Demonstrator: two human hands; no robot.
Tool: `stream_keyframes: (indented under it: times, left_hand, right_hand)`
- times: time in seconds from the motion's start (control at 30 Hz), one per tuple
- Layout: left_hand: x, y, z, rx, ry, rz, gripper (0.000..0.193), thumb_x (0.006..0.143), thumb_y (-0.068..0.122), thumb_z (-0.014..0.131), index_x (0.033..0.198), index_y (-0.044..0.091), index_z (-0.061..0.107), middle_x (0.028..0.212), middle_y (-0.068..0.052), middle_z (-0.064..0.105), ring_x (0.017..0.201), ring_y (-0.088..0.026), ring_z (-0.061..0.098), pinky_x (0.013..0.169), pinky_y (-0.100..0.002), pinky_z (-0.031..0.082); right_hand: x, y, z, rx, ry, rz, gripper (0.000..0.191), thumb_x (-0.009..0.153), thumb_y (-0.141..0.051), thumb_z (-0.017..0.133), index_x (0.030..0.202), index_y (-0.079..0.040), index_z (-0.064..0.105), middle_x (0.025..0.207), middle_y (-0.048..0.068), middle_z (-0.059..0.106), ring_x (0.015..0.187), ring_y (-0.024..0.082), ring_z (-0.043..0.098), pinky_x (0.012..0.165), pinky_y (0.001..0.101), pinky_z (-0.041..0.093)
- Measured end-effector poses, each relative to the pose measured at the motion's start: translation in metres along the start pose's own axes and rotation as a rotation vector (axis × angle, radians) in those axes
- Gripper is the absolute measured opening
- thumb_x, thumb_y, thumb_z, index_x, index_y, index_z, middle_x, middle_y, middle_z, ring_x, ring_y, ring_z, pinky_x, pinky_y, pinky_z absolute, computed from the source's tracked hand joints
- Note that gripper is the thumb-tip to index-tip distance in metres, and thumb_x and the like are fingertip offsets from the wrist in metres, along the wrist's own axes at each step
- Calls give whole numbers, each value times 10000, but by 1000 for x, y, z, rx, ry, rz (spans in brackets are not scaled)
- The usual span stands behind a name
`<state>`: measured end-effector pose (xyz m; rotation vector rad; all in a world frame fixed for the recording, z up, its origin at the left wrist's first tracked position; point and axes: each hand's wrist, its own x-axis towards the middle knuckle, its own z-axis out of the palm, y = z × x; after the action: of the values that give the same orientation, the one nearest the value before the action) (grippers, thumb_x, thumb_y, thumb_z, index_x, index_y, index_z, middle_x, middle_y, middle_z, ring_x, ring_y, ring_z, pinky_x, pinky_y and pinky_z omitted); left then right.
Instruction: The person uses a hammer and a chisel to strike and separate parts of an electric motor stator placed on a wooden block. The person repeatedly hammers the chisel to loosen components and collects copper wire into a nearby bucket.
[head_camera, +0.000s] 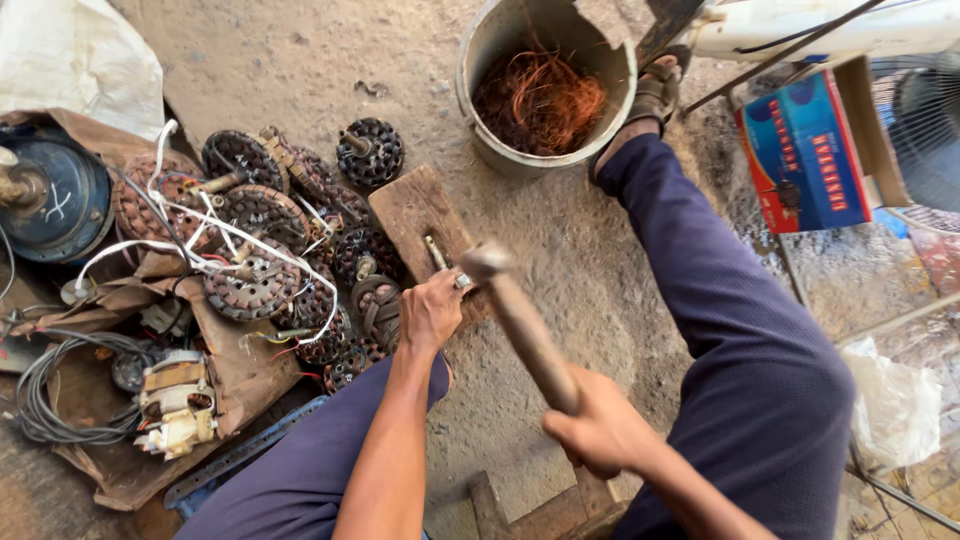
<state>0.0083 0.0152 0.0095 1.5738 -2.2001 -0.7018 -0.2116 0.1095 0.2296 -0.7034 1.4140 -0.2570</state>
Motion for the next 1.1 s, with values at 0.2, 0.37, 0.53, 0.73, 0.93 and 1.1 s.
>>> stream_keyframes:
  times: [0.2, 0.37, 0.53, 0.73, 0.93, 1.1]
  left_hand:
    - [4, 9, -13, -58, -18, -8, 495, 792, 0, 638, 1243, 171, 751, 1096, -168, 748, 868, -386, 720, 709, -462, 595]
    - [6, 15, -16, -30, -32, -67, 388, 844, 43, 675, 1185, 211, 754, 1107, -127, 760, 849, -378, 727, 712, -474, 590]
    - [9, 12, -16, 48, -74, -42, 392, 882, 78, 659, 1242, 215, 729, 1073, -125, 756, 853, -347, 747, 706, -454, 601]
    - [5, 11, -9, -8, 72, 22, 386, 865, 34, 612, 1174, 224, 743, 1149, -75, 764, 927, -315, 757, 749, -429, 606]
    - [6, 14, -13, 8, 31, -37, 371, 866, 53, 640, 1169, 244, 735, 1133, -82, 766, 868, -352, 737, 710, -455, 593]
    - [12, 13, -14, -9, 15, -8, 407, 798, 81, 682, 1164, 253, 728, 1003, -133, 755, 857, -379, 732, 668, -479, 581]
  right_hand:
    - [-28, 18, -41, 67, -37, -5, 213, 757, -48, 683, 901, 56, 566, 599, 87, 589, 469, 185, 588, 416, 350, 493]
    - [-31, 30, -19, 411, 217, -644, 421, 777, -45, 752, 1098, -91, 482, 800, 132, 667, 589, 191, 639, 429, 332, 492]
    - [41, 77, 9, -52, 58, -153, 181, 766, -95, 717, 877, -13, 601, 646, 96, 632, 561, 168, 621, 495, 306, 510]
    - [-1, 103, -24, 172, -24, 14, 182, 723, -46, 662, 873, -2, 569, 596, 117, 613, 459, 191, 605, 417, 355, 503]
    - [13, 47, 5, -120, 149, -373, 154, 766, -39, 689, 895, -21, 606, 644, 96, 643, 542, 176, 618, 467, 344, 508]
    - [16, 51, -7, 89, -75, 123, 190, 746, -33, 609, 907, 42, 542, 576, 93, 580, 426, 217, 559, 393, 381, 447]
